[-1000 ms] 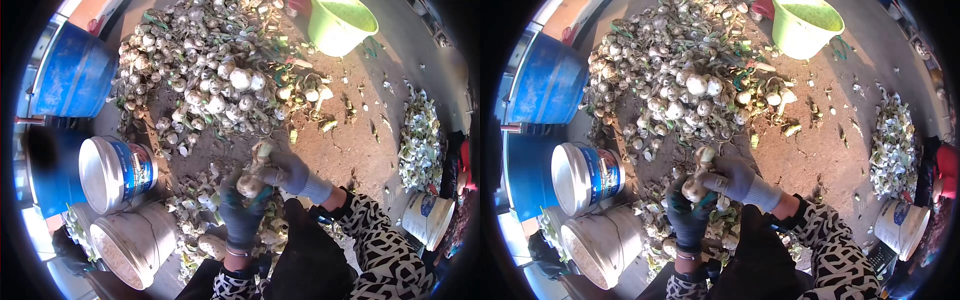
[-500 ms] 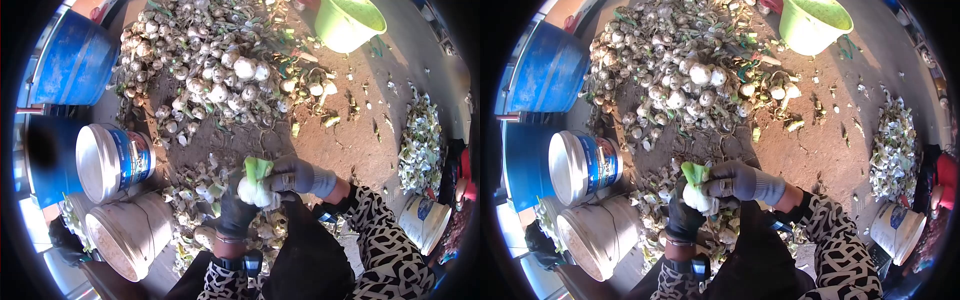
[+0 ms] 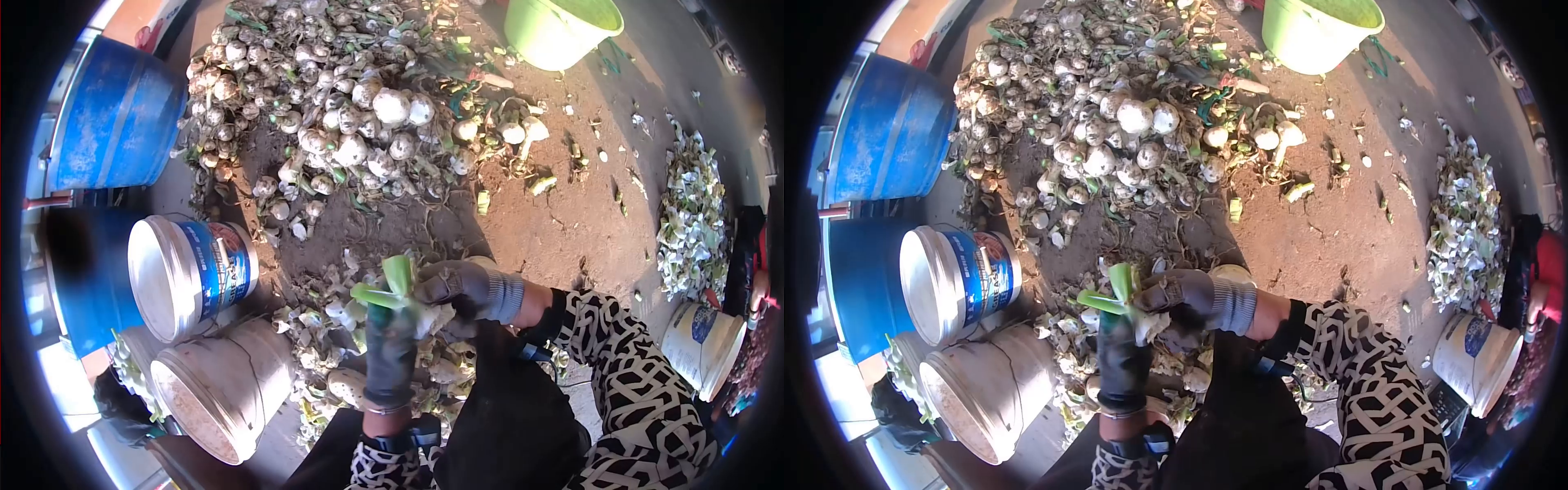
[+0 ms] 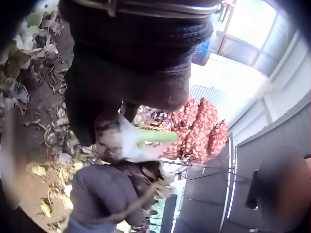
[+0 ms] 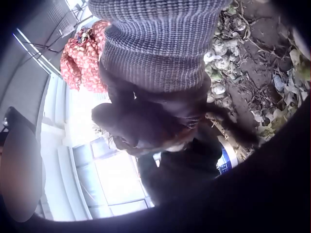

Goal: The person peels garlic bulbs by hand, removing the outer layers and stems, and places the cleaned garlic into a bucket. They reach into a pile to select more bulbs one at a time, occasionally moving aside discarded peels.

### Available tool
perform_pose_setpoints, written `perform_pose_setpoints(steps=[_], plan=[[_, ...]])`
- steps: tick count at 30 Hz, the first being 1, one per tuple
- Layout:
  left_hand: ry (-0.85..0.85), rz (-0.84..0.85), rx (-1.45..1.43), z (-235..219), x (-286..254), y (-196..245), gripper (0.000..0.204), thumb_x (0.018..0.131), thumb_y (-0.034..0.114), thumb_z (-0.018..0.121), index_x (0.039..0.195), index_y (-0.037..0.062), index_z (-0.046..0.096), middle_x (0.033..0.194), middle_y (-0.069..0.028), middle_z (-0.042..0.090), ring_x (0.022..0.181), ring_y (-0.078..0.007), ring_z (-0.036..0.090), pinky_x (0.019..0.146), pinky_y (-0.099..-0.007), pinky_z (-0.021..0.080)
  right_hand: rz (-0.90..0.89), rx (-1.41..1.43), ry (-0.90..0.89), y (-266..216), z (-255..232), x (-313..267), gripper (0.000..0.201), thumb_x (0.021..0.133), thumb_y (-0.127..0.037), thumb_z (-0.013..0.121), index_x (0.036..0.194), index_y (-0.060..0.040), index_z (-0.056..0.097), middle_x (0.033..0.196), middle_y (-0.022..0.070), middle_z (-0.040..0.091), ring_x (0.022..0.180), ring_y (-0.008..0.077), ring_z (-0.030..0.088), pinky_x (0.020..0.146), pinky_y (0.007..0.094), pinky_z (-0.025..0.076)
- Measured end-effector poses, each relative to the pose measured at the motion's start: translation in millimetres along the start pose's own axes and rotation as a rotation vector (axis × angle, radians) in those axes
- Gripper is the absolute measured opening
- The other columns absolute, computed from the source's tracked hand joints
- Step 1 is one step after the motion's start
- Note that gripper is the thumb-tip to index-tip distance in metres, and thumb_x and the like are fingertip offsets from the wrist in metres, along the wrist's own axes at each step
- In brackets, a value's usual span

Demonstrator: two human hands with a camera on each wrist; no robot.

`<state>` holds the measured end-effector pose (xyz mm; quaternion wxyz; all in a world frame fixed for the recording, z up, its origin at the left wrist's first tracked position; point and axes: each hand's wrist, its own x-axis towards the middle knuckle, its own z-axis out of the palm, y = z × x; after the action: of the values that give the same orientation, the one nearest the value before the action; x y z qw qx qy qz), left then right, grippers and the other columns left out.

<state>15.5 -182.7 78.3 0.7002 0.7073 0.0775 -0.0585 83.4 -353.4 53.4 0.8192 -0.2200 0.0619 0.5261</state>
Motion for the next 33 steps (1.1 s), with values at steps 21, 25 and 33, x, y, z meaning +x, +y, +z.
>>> perform_pose_setpoints(steps=[21, 25, 33], plan=[[0.043, 0.091, -0.233, -48, 21, 23, 0.058, 0.096, 0.043, 0.046, 0.125, -0.0072, 0.052, 0.124, -0.0229, 0.056, 0.109, -0.0309, 0.059, 0.097, -0.0428, 0.044, -0.434, -1.356, 0.106, -16, 34, 4, 0.026, 0.077, -0.028, 0.077, 0.093, -0.0123, 0.063, 0.072, 0.0048, 0.065, 0.059, 0.0232, 0.063, 0.055, 0.0339, 0.048], [0.04, 0.272, 0.236, -36, 23, 37, 0.063, 0.097, 0.048, 0.028, 0.109, -0.0048, 0.06, 0.113, -0.0202, 0.058, 0.11, -0.031, 0.054, 0.098, -0.0438, 0.038, -0.551, -1.48, 0.153, -23, 47, 24, 0.04, 0.081, -0.045, 0.071, 0.082, -0.0063, 0.064, 0.066, 0.0151, 0.062, 0.061, 0.0339, 0.063, 0.057, 0.0392, 0.049], [0.166, 0.133, 0.381, -24, 15, 45, 0.061, 0.1, 0.046, 0.031, 0.112, -0.0048, 0.062, 0.109, -0.0184, 0.063, 0.104, -0.0278, 0.058, 0.095, -0.0404, 0.042, -0.215, -1.112, 0.055, -27, 48, 18, 0.029, 0.089, -0.033, 0.064, 0.086, -0.0049, 0.067, 0.069, 0.0132, 0.065, 0.058, 0.0326, 0.061, 0.059, 0.0359, 0.051]])
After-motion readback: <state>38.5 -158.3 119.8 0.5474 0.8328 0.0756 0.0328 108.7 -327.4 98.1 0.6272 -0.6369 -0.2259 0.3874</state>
